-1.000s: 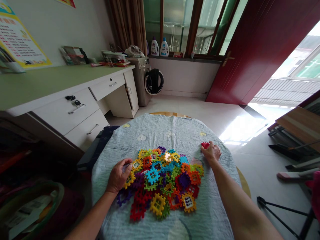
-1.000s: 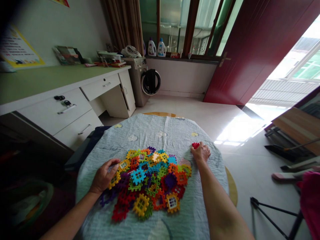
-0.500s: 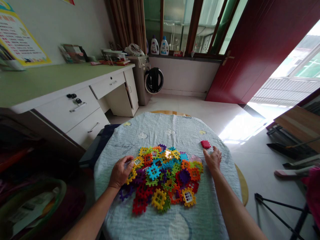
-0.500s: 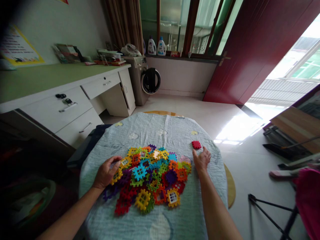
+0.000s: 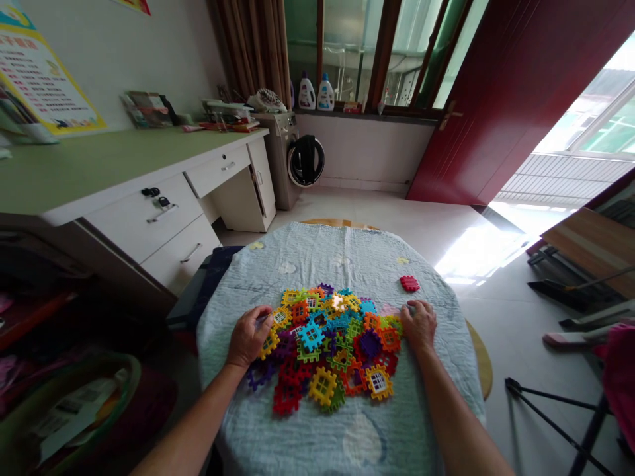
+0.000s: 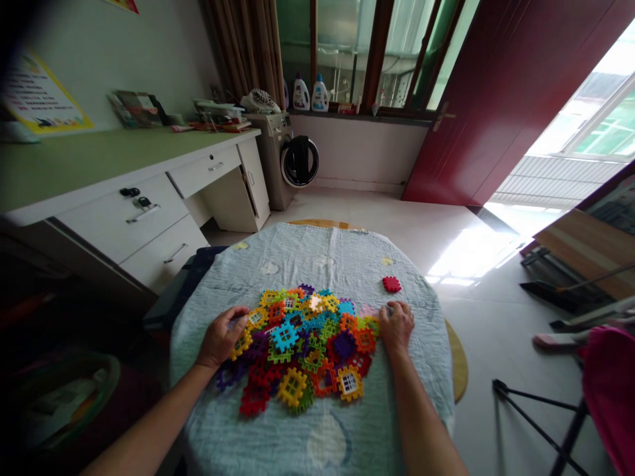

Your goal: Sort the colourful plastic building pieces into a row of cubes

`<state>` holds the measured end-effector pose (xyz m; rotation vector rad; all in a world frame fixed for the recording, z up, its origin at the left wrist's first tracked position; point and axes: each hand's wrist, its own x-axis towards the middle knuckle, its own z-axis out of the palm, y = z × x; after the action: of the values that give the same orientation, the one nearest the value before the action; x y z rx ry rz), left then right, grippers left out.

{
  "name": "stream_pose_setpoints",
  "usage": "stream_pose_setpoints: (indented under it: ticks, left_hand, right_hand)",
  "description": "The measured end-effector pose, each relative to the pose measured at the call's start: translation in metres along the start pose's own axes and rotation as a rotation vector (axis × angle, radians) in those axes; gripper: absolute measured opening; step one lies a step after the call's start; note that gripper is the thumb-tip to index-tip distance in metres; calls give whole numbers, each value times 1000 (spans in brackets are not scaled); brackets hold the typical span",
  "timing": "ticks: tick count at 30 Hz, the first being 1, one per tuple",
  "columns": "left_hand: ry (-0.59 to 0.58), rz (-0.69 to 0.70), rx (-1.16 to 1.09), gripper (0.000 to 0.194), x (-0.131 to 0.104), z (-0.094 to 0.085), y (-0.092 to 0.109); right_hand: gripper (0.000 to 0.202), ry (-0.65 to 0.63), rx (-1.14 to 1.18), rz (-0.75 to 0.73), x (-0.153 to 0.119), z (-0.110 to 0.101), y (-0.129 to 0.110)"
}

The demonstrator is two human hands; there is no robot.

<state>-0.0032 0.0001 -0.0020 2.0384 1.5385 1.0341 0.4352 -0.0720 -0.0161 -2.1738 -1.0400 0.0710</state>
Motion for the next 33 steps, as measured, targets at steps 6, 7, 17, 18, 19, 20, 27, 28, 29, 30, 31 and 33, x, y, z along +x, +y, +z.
stream_pose_setpoints:
  ticks: [6, 7, 17, 18, 19, 20, 27, 28, 29, 30, 31, 33]
  left_hand:
    - [12, -4, -9, 31, 1, 2, -1]
    - [14, -3, -12, 30, 1, 2, 0]
    - [27, 13, -12, 28, 0, 0, 4]
    - [27, 14, -13, 28, 0, 0, 4]
    - [27, 14, -15, 28, 0, 0, 4]
    - [25, 14, -15, 27, 0, 0, 4]
    - [15, 5, -12, 29, 0, 1, 3]
    - [14, 3, -11, 29, 0, 1, 3]
    - [12, 2, -10, 29, 0, 1, 3]
    - [9, 0, -9, 29, 0, 1, 4]
    - [5, -1, -8, 29, 0, 0, 4]
    - [1, -5, -4, 29, 0, -1, 6]
  right_hand:
    - [44, -186, 148, -118, -8, -1, -49]
    - [44, -266, 171, -167, -12, 0, -63]
    - [48, -577, -216, -304, -33, 10, -137]
    - [46, -574, -202, -304, -33, 9, -135]
    - [45, -567, -192, -306, -33, 9, -133]
    - [44, -562, -189, -310, -33, 7, -130]
    - [28, -577, -253, -366, -31, -2, -129]
    - [28, -573, -243, -380, -31, -1, -133]
    - [31, -571, -232, -403, -32, 1, -138]
    - [34, -575, -224, -435, -32, 3, -144]
    - [40, -584, -220, -470, -33, 6, -150]
    - [53, -617, -225, -530, -36, 13, -161]
